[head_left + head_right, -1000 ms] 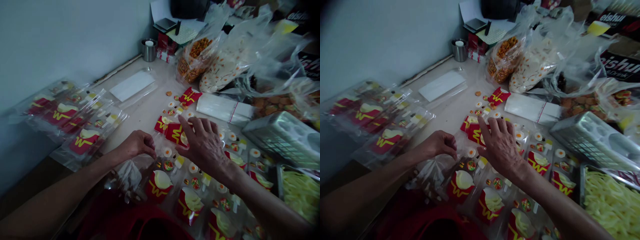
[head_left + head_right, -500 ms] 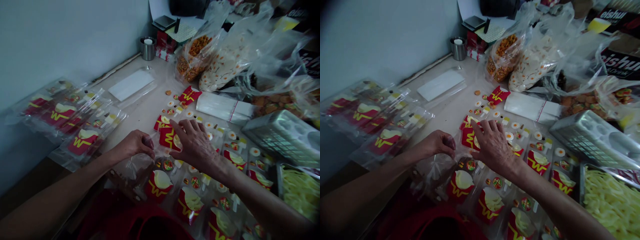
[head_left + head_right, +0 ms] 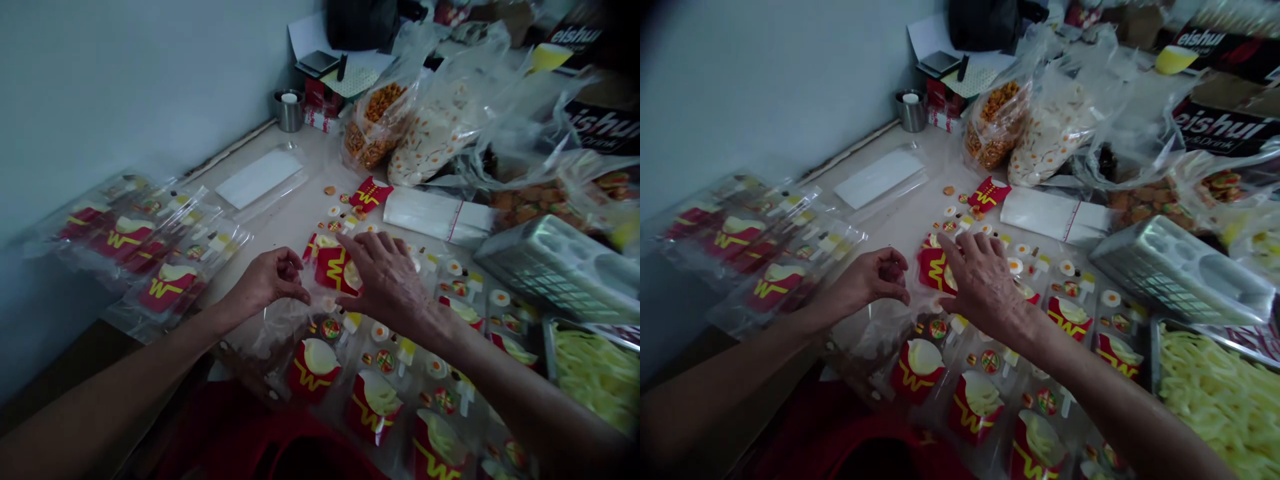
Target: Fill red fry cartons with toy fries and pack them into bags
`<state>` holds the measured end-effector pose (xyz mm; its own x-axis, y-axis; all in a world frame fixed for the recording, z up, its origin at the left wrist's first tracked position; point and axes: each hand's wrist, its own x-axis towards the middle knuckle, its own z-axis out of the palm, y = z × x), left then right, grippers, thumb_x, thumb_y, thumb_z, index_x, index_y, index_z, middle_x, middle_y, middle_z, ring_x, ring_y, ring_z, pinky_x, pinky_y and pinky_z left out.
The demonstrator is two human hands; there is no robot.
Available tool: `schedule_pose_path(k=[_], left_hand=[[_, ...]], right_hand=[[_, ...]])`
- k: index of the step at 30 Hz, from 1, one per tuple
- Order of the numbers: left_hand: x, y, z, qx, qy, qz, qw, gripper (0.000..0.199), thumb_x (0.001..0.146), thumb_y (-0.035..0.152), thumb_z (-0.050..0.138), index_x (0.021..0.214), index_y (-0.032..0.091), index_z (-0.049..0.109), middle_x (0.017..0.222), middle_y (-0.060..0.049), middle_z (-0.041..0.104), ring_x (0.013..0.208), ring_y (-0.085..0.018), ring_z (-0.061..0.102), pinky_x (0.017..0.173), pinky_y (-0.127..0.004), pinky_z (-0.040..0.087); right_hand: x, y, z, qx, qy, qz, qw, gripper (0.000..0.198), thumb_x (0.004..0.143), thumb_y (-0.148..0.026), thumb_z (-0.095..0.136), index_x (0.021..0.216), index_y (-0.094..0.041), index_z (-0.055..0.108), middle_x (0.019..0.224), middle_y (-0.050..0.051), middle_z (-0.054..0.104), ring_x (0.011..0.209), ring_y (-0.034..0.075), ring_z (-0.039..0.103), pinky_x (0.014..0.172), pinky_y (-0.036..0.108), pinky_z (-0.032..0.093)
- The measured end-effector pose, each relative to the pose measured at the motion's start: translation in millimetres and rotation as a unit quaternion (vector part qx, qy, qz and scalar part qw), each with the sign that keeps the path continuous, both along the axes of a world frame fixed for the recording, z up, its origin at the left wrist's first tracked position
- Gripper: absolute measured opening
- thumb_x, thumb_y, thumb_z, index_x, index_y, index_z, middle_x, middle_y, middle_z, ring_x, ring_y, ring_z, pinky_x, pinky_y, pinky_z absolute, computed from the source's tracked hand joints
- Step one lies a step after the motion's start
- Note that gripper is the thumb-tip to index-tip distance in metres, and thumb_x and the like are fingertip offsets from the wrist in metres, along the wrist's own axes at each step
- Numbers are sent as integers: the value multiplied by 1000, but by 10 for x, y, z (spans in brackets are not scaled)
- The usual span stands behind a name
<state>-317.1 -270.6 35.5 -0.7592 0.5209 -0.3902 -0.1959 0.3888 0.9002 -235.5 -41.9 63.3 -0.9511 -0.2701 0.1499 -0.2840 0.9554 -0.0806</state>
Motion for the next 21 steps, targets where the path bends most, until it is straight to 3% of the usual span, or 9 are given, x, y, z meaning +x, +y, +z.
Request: schedule_pose_path(k=[7, 11, 14, 17, 21], left_hand=[[46, -47, -2, -25, 39, 6, 999, 56, 48, 32, 94, 91, 18, 61, 71, 5, 60, 66, -12, 55, 61, -24, 41], [41, -29, -120, -44, -10, -40, 998, 57, 51, 33, 93, 100, 18, 67, 72, 5, 61, 66, -12, 55, 62, -25, 41], [11, -3, -222, -30, -57, -59, 996, 45, 55, 36, 91, 90, 18, 70, 75, 3, 64, 69, -12, 57, 66, -25, 43], [-42, 29, -266, -20, -88, -65, 994, 34, 61, 38, 87, 81, 17, 70, 79, 1, 68, 73, -13, 61, 73, -28, 47], [-120, 92, -201, 2, -115, -64, 991, 42, 59, 29, 89, 91, 18, 66, 79, 1, 70, 76, -14, 66, 76, -29, 50]], right_hand=[[189, 86, -102, -31, -62, 85, 994, 90, 74, -57, 79, 146, -14, 46, 130, 17, 59, 116, 35, 51, 99, 50, 40], [213, 178, -135, -42, -127, 152, 979, 95, 67, -45, 84, 148, -15, 44, 130, 15, 60, 114, 33, 53, 100, 50, 40], [196, 204, -186, -51, -129, 166, 976, 95, 67, -41, 83, 150, -17, 43, 133, 15, 59, 119, 33, 52, 102, 50, 39], [204, 179, -222, -46, -107, 167, 979, 101, 68, -35, 83, 154, -15, 35, 138, 17, 57, 124, 35, 49, 105, 52, 35], [285, 162, -188, -54, -82, 166, 981, 107, 72, -29, 79, 160, -15, 21, 146, 17, 52, 127, 34, 46, 107, 51, 32]])
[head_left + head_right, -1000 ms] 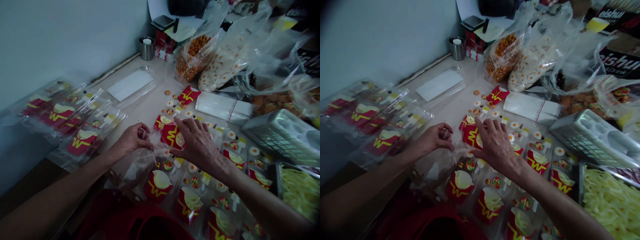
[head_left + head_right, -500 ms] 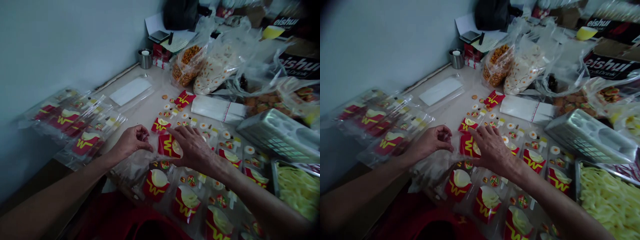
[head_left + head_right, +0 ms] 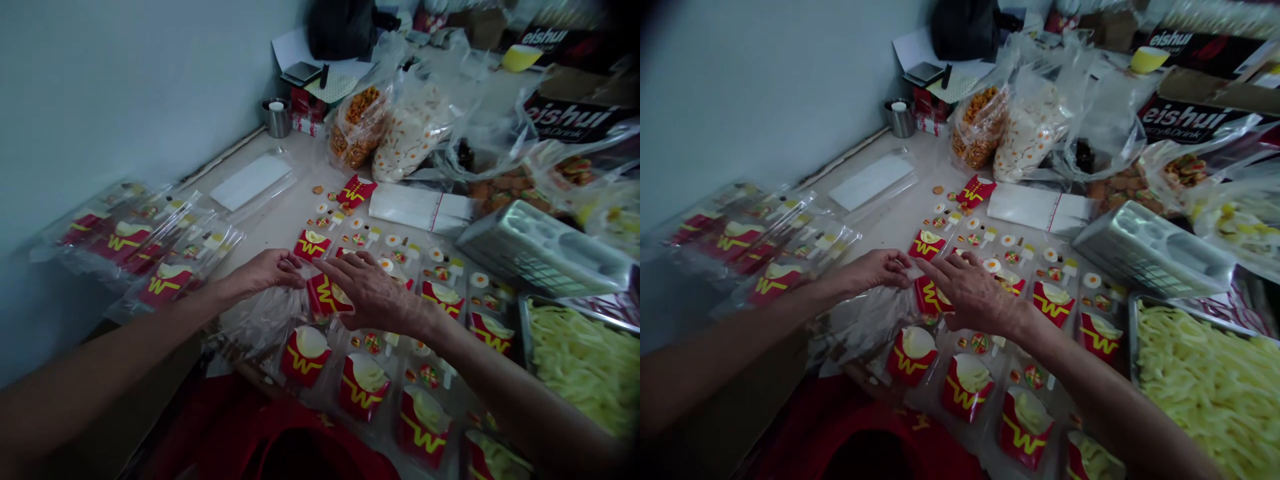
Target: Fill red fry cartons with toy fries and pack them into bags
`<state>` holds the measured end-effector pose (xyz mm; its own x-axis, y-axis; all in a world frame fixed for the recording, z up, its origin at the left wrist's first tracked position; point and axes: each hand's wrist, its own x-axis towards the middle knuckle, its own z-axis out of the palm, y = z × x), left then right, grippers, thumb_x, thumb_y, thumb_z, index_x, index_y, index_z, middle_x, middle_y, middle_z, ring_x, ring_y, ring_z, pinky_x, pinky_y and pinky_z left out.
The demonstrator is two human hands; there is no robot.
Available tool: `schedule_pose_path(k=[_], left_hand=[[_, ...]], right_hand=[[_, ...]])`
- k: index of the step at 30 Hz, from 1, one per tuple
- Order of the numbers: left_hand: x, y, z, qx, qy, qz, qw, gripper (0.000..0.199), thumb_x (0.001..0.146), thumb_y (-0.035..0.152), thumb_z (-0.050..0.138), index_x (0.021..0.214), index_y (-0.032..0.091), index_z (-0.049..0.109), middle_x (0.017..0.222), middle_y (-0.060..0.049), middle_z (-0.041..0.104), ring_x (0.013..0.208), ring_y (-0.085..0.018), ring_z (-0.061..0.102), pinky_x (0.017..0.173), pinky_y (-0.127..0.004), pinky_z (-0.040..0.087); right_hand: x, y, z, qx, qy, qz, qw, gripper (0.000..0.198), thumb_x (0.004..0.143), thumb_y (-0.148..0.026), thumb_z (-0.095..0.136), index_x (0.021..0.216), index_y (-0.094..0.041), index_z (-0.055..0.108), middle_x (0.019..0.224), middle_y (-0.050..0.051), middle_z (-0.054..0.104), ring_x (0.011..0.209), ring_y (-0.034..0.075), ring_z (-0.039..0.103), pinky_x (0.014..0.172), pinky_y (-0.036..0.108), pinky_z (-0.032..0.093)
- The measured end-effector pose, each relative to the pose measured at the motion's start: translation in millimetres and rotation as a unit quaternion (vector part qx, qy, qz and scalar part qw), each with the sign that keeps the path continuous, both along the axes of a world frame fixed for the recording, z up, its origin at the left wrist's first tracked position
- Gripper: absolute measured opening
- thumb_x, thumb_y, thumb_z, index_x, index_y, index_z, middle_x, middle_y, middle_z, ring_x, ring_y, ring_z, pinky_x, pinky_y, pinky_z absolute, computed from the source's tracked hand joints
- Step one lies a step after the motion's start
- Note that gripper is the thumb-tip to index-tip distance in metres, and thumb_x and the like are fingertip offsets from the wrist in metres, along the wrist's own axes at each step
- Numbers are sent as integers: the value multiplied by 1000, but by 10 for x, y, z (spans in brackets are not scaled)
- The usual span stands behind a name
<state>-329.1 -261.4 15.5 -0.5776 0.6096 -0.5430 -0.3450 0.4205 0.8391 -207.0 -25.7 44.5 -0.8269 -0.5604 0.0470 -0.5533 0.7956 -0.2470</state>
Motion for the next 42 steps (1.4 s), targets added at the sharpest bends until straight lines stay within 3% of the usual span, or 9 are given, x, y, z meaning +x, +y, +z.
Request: schedule_pose_path(k=[7, 12, 19, 24, 28, 35, 40, 42], left_hand=[[69, 149, 169, 18, 8, -35, 999, 53, 57, 26, 91, 104, 17, 70, 87, -3, 75, 79, -14, 68, 76, -29, 52], [110, 210, 147, 25, 0, -81, 996, 56, 59, 34, 91, 110, 16, 73, 98, -8, 77, 88, -17, 70, 83, -30, 52], [-131, 390, 95, 58, -28, -254, 965, 62, 70, 34, 84, 127, 20, 66, 111, -9, 75, 93, -17, 70, 75, -25, 50], [-136, 659, 133, 39, 75, -212, 974, 106, 60, 13, 82, 155, 20, 36, 97, -8, 75, 76, -18, 69, 67, -27, 51], [-57, 799, 153, 49, 177, -183, 966, 119, 50, 9, 85, 155, 26, 33, 123, -14, 65, 72, -15, 68, 66, -29, 53], [-70, 837, 220, 70, 252, -307, 915, 110, 47, 18, 90, 147, 21, 44, 117, -11, 66, 81, -19, 67, 70, -29, 53], [-356, 562, 345, 1, 324, -308, 894, 69, 69, 43, 82, 130, 19, 64, 103, -6, 74, 93, -20, 67, 81, -30, 50], [-424, 438, 350, -23, 314, -348, 883, 49, 76, 47, 75, 117, 20, 73, 98, -4, 75, 89, -19, 67, 80, -28, 48]], right_hand=[[345, 34, -37, -26, 38, -69, 997, 92, 81, -27, 72, 159, -16, 24, 152, 16, 48, 132, 32, 43, 110, 51, 28], [463, -3, -132, -15, 20, -79, 997, 103, 75, -25, 77, 160, -16, 22, 149, 19, 51, 128, 34, 47, 107, 53, 30], [361, -126, 25, 25, 5, -74, 997, 111, 75, -26, 79, 163, -14, 12, 147, 19, 53, 123, 33, 49, 104, 48, 32], [341, -200, -19, 38, -15, -126, 991, 120, 69, -27, 82, 163, -13, 8, 141, 20, 56, 123, 36, 47, 101, 49, 33], [381, -209, -113, 48, -19, -198, 979, 114, 64, -34, 84, 159, -14, 26, 136, 20, 57, 119, 37, 48, 100, 52, 35], [361, -266, -183, 14, -45, -227, 973, 120, 60, -40, 87, 160, -21, 24, 149, 20, 47, 125, 40, 47, 102, 58, 36], [404, -341, -220, -25, -22, -268, 963, 110, 61, -41, 87, 155, -16, 35, 142, 17, 55, 125, 39, 45, 104, 55, 38], [442, -379, -221, -37, -3, -264, 964, 104, 66, -41, 85, 155, -17, 36, 138, 16, 57, 123, 38, 45, 102, 53, 39]])
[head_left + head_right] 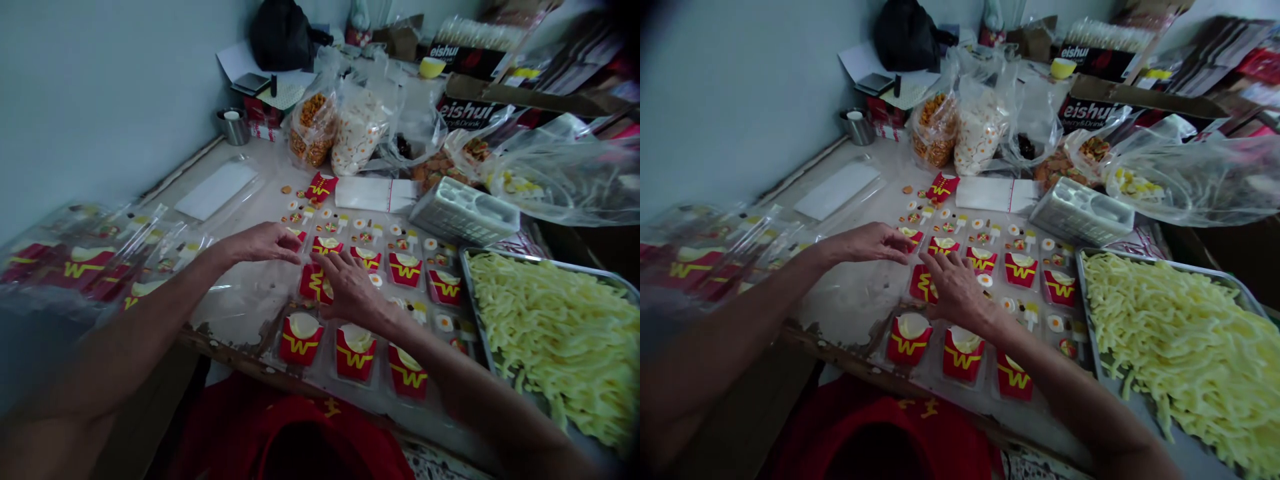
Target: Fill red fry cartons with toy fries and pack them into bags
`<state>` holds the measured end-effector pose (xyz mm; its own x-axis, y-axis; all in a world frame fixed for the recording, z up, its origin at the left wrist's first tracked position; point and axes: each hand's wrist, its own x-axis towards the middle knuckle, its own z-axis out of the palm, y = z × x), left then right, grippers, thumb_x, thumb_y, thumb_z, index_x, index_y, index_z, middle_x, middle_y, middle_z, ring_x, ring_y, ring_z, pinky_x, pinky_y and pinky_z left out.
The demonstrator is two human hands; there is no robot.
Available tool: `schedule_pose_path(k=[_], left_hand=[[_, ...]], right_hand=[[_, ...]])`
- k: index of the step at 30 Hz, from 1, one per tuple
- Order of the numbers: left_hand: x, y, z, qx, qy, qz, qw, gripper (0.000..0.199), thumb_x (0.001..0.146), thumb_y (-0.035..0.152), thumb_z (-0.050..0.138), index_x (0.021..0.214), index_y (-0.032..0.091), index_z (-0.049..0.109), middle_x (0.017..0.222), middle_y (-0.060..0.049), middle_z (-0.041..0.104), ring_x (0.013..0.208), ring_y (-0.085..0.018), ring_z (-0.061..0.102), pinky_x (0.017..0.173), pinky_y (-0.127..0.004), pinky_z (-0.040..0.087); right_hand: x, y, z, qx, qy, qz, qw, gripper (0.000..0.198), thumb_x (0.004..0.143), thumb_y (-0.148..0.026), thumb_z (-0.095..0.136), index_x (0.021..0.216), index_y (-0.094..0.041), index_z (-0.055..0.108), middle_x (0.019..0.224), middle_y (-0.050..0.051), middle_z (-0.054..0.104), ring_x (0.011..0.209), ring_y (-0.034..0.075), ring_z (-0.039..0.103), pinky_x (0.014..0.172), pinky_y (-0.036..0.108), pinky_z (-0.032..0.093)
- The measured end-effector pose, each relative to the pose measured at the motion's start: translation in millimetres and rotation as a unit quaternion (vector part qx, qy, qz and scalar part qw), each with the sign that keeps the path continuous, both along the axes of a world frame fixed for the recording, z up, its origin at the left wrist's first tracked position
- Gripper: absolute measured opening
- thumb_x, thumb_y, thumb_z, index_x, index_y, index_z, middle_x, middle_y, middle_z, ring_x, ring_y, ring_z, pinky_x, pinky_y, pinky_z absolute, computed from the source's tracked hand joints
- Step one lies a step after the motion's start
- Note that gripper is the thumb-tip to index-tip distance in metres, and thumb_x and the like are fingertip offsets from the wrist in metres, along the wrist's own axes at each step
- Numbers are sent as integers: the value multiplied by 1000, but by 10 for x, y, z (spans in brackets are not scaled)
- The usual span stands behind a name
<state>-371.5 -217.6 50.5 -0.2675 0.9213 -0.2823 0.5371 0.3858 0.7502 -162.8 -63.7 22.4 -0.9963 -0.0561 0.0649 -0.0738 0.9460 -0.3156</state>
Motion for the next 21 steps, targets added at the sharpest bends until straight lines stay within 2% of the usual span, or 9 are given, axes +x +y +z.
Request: schedule_pose_path(k=[3, 7, 11, 14, 16, 18, 20, 21], left_hand=[[15, -100, -57, -15, -74, -15, 997, 34, 83, 45, 68, 102, 18, 78, 87, -3, 76, 80, -17, 66, 75, -27, 47], [111, -101, -151, 9, -115, 5, 993, 29, 83, 42, 67, 91, 17, 78, 79, -3, 73, 75, -15, 64, 74, -26, 46], [115, -60, -186, 6, -143, -31, 989, 29, 80, 41, 69, 95, 18, 78, 85, -2, 74, 75, -14, 61, 74, -26, 46], [66, 32, -180, -2, -132, -9, 991, 29, 78, 41, 71, 94, 18, 79, 86, -3, 75, 74, -14, 62, 73, -26, 47], [55, 140, -148, 4, -102, 4, 995, 26, 77, 37, 71, 95, 19, 79, 86, -3, 76, 76, -15, 65, 74, -27, 48], [100, 260, -89, 26, -28, 7, 999, 22, 76, 27, 71, 96, 19, 79, 87, -3, 77, 80, -17, 67, 77, -28, 50], [219, 344, -28, 71, 123, 36, 989, 23, 76, 21, 70, 98, 20, 78, 94, -5, 77, 90, -21, 69, 85, -33, 51], [300, 359, -14, 97, 213, 66, 970, 23, 79, 21, 68, 100, 20, 78, 101, -7, 77, 98, -24, 68, 91, -37, 50]], right_hand=[[31, -56, 0, 6, 32, 5, 999, 100, 74, -41, 80, 157, -16, 32, 139, 17, 56, 123, 37, 46, 104, 52, 37], [21, -111, 8, 12, 42, 14, 999, 114, 72, -34, 80, 162, -13, 13, 149, 19, 49, 124, 36, 46, 104, 51, 35], [-1, -149, 41, 14, 17, 40, 999, 120, 70, -29, 79, 163, -13, 5, 145, 20, 52, 121, 35, 49, 102, 50, 35], [-29, -151, 56, 24, 2, 30, 999, 119, 68, -31, 79, 162, -11, 9, 144, 22, 52, 121, 36, 49, 102, 51, 35], [-55, -144, 55, 20, -9, 10, 1000, 112, 68, -35, 80, 160, -12, 20, 142, 21, 53, 122, 37, 48, 102, 52, 35], [-91, -142, 48, 3, -15, -24, 1000, 103, 67, -41, 81, 154, -13, 32, 138, 19, 56, 122, 37, 48, 101, 51, 38], [-147, -151, 30, -11, -16, -78, 997, 98, 65, -46, 82, 147, -13, 39, 133, 19, 57, 121, 36, 49, 98, 49, 41], [-186, -158, 15, -11, -16, -108, 994, 97, 64, -48, 82, 145, -12, 42, 131, 19, 57, 120, 36, 49, 97, 49, 42]])
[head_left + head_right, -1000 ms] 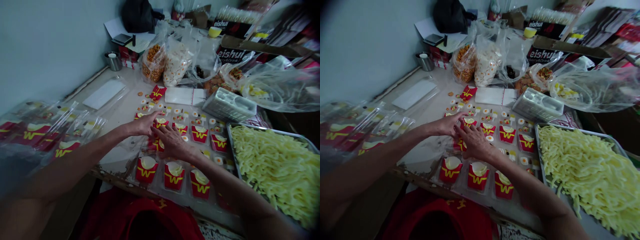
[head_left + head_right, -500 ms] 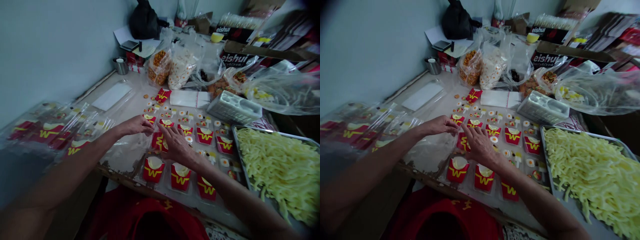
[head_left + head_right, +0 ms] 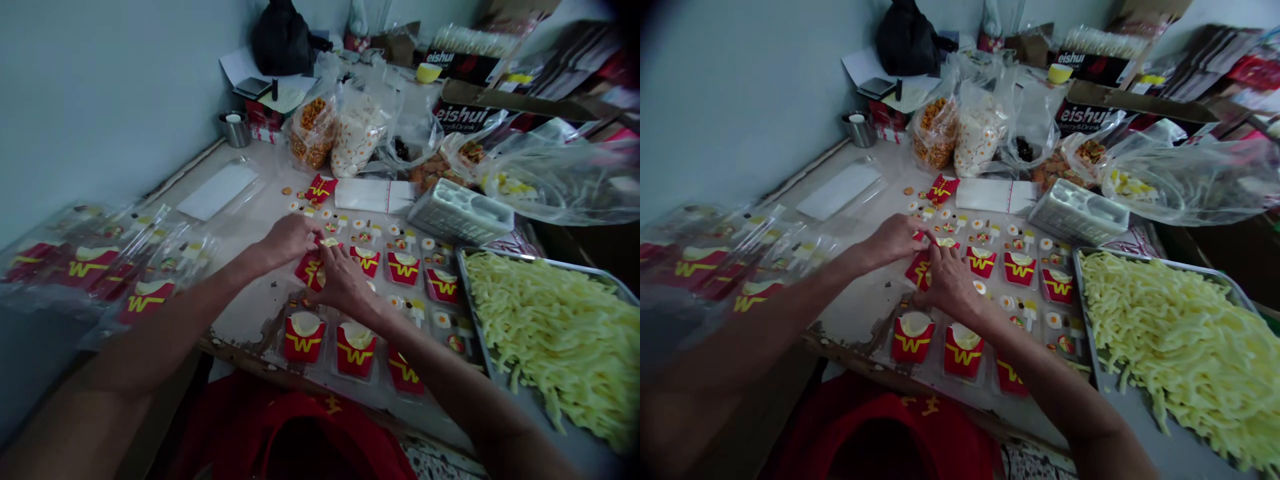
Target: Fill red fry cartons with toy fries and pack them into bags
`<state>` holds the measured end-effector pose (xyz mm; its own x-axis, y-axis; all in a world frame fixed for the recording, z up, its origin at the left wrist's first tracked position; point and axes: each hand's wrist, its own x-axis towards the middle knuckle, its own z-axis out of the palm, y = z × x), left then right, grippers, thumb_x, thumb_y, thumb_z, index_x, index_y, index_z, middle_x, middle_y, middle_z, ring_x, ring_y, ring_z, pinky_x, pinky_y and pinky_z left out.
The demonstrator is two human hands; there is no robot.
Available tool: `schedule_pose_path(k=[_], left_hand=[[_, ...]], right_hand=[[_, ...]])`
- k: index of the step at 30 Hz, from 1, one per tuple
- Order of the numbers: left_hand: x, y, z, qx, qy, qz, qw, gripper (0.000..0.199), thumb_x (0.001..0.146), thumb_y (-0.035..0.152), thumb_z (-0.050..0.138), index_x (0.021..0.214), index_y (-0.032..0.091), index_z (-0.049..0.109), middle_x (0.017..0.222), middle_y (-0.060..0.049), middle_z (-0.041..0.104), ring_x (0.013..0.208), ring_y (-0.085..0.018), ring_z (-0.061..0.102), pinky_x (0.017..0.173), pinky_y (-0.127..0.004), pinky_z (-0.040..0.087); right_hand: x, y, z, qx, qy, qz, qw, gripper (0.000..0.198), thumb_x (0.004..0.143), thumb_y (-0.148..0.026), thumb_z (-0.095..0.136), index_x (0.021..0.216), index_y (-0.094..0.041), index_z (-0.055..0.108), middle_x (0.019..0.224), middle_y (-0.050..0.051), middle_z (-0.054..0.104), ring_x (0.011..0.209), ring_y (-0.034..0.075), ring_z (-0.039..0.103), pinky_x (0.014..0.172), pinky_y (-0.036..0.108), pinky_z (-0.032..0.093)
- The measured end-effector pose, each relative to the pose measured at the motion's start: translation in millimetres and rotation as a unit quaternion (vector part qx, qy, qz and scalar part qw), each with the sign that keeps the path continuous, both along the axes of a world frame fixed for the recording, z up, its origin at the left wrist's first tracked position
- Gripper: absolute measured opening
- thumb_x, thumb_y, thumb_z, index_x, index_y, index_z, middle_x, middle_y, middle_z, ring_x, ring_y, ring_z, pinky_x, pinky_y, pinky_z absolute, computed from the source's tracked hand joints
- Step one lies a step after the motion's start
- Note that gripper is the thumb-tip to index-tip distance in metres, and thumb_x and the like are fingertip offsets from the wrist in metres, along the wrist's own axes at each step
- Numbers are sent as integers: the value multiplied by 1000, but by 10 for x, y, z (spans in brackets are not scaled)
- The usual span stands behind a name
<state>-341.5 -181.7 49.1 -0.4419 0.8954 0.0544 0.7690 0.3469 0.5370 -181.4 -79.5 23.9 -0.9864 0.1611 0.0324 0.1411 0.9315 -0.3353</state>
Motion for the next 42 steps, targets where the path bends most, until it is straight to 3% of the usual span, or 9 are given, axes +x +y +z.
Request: schedule_pose_path(k=[3, 9, 12, 15, 22, 29, 34, 38, 42], left_hand=[[264, -73, -84, 45, 176, 83, 980, 28, 86, 24, 62, 111, 18, 73, 116, -12, 73, 113, -29, 63, 103, -46, 46], [455, -309, -450, 11, 177, 56, 983, 52, 83, 31, 65, 130, 9, 61, 135, -17, 62, 127, -28, 56, 115, -41, 40], [433, -268, -394, -37, 183, 64, 980, 51, 81, 28, 65, 129, 11, 62, 136, -15, 62, 126, -27, 56, 116, -40, 39], [429, -153, -255, -123, 186, 74, 972, 51, 76, 26, 68, 124, 13, 64, 137, -15, 61, 125, -29, 56, 113, -41, 43], [573, 105, -225, -198, 219, 128, 947, 49, 75, 19, 66, 123, 16, 60, 128, -16, 60, 115, -33, 58, 86, -42, 55], [665, 73, -271, -123, 319, 93, 935, 30, 92, 13, 43, 114, 15, 64, 117, -19, 63, 106, -32, 61, 86, -42, 52], [576, 103, -189, -114, 265, 53, 956, 24, 93, 15, 46, 99, 14, 69, 98, -16, 72, 92, -28, 69, 80, -36, 51], [802, 129, -129, -43, 220, 16, 974, 21, 94, 17, 49, 95, 18, 70, 99, -9, 75, 93, -21, 69, 83, -30, 50], [890, 40, -77, 84, 94, 111, 986, 13, 87, 20, 60, 88, 21, 73, 90, -3, 77, 80, -17, 70, 76, -28, 50]], right_hand=[[-136, -16, -55, 14, -15, -68, 997, 91, 67, -49, 80, 141, -10, 45, 130, 20, 57, 120, 37, 50, 94, 49, 44], [49, 37, -20, 64, -26, -64, 996, 118, 62, -55, 87, 154, -9, 30, 143, 27, 49, 130, 41, 45, 104, 53, 37], [416, 117, 33, 89, -50, -80, 992, 122, 58, -55, 90, 154, -9, 31, 144, 27, 50, 131, 42, 45, 105, 54, 36], [661, 169, 0, 74, -76, -120, 987, 104, 65, -55, 86, 148, -10, 42, 138, 22, 56, 126, 39, 49, 103, 50, 41], [632, 125, -133, 42, -36, -148, 987, 75, 67, -53, 81, 126, -12, 60, 123, 19, 60, 116, 37, 52, 95, 48, 47], [662, 85, -140, 15, 0, -175, 984, 73, 68, -46, 83, 127, -10, 60, 121, 20, 61, 116, 36, 52, 97, 48, 48], [659, 17, -131, 34, 26, -171, 984, 63, 64, -42, 85, 116, -12, 64, 113, 17, 62, 106, 34, 53, 98, 47, 48], [597, -75, 13, 28, 73, -159, 984, 61, 68, -44, 84, 115, -10, 64, 113, 18, 61, 106, 33, 52, 98, 48, 47], [583, -33, 59, -73, 154, -145, 975, 91, 61, -43, 90, 138, -12, 52, 136, 20, 54, 126, 36, 46, 104, 51, 43]])
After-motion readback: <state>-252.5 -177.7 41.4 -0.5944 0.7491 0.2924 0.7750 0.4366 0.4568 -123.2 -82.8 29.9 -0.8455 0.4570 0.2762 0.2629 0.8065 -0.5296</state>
